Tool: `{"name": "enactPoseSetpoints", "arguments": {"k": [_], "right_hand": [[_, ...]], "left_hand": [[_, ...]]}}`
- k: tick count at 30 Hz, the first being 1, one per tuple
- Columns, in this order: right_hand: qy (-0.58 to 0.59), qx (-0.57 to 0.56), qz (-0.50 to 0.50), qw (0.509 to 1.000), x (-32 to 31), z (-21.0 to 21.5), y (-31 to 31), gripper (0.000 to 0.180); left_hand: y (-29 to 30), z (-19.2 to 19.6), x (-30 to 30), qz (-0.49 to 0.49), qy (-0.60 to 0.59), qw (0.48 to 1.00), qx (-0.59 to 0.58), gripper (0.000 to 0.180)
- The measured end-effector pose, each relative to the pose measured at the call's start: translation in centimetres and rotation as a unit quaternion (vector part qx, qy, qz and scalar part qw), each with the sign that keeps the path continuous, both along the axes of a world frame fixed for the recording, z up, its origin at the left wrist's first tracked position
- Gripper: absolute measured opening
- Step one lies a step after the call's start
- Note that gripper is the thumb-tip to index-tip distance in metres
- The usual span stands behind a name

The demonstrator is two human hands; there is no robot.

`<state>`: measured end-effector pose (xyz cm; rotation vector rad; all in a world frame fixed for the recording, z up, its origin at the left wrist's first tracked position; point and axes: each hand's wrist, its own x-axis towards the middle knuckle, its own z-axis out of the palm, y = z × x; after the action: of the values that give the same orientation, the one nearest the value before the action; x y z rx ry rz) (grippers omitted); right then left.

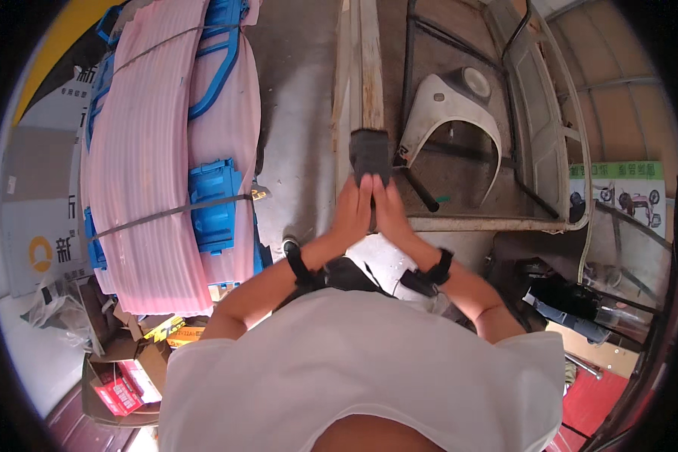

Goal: The recorder is attaching protective black padding to the metal frame of a small three-wheeled vehicle.

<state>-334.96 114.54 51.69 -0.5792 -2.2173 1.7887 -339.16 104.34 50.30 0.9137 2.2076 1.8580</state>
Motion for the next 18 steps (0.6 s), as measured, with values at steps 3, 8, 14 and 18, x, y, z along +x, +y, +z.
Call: {"name": "enactPoseSetpoints", "arguments": {"k": [3,8,14,18], "right_hand": [[-0.171,-0.094,0.024,0.98,-3.6,1.9,2.7,0.067],[-0.131,-0.089,0.008,0.987,-12.8,1.8,6.5,0.062],[-0.111,-0.081,0.037,0.99,-17.4,2.0,8.7,0.067],[-0.058,-0.033,0.056,0.996,-15.0,1.3,8.2,0.068]], "left_hand": [[2.0,1.9,-4.5,-0.015,-0.228,0.964,-0.137,0.068],[7.3,1.3,-13.9,0.023,-0.196,0.965,-0.173,0.081],[9.2,2.0,-17.2,0.03,-0.18,0.981,-0.073,0.075],[8.1,1.6,-16.6,0.013,-0.189,0.967,-0.17,0.07]]}}
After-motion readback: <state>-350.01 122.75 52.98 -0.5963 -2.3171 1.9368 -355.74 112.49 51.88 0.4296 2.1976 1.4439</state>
